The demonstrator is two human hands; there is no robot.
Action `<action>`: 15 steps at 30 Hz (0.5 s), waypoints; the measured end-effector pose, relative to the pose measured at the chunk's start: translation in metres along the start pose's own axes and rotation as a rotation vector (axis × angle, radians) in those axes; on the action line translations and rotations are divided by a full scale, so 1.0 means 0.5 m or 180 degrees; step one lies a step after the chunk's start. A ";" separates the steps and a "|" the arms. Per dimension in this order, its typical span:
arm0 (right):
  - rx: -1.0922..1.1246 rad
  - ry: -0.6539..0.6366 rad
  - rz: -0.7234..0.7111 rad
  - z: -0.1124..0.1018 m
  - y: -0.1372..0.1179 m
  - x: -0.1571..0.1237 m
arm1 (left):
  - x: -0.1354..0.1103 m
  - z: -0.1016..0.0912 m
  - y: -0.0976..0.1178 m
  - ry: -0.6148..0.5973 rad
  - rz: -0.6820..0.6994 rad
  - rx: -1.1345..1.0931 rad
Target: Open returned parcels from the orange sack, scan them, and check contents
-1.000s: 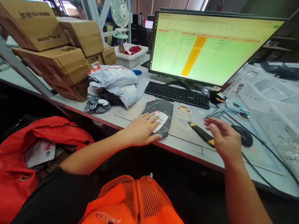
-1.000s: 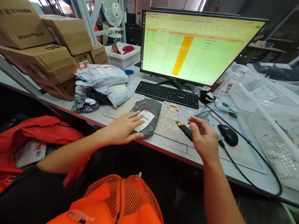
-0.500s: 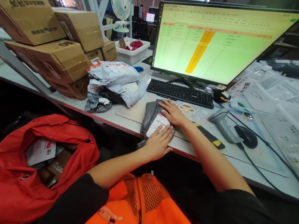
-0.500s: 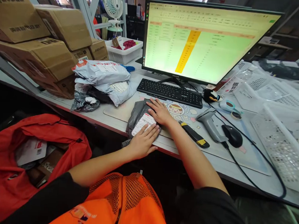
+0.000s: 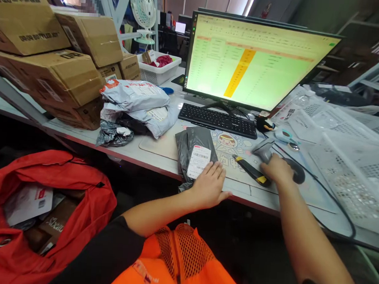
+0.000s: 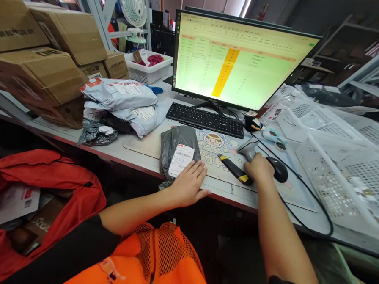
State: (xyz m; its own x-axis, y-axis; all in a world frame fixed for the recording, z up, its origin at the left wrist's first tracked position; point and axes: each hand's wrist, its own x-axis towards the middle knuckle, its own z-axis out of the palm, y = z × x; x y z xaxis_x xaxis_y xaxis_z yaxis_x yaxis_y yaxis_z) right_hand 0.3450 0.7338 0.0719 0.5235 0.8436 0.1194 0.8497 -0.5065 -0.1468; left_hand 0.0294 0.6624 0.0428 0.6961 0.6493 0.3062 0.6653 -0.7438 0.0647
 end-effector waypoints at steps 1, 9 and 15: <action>0.0020 0.0058 0.0022 0.000 -0.015 0.000 | -0.005 0.006 0.007 0.0001 0.0045 -0.0001; 0.0770 -0.0938 -0.0940 -0.178 -0.039 -0.053 | -0.037 0.060 0.007 0.0186 0.0319 0.0231; 0.1172 -0.1428 -0.2797 -0.267 -0.113 -0.190 | -0.036 0.061 0.006 0.0242 0.0336 0.0141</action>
State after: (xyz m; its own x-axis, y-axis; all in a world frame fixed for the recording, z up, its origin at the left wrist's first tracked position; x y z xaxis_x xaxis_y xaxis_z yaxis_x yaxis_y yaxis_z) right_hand 0.2561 0.6585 0.1999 -0.4029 0.9146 -0.0350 0.8079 0.3374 -0.4832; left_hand 0.0270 0.6534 0.0083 0.7416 0.5527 0.3803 0.6018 -0.7985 -0.0131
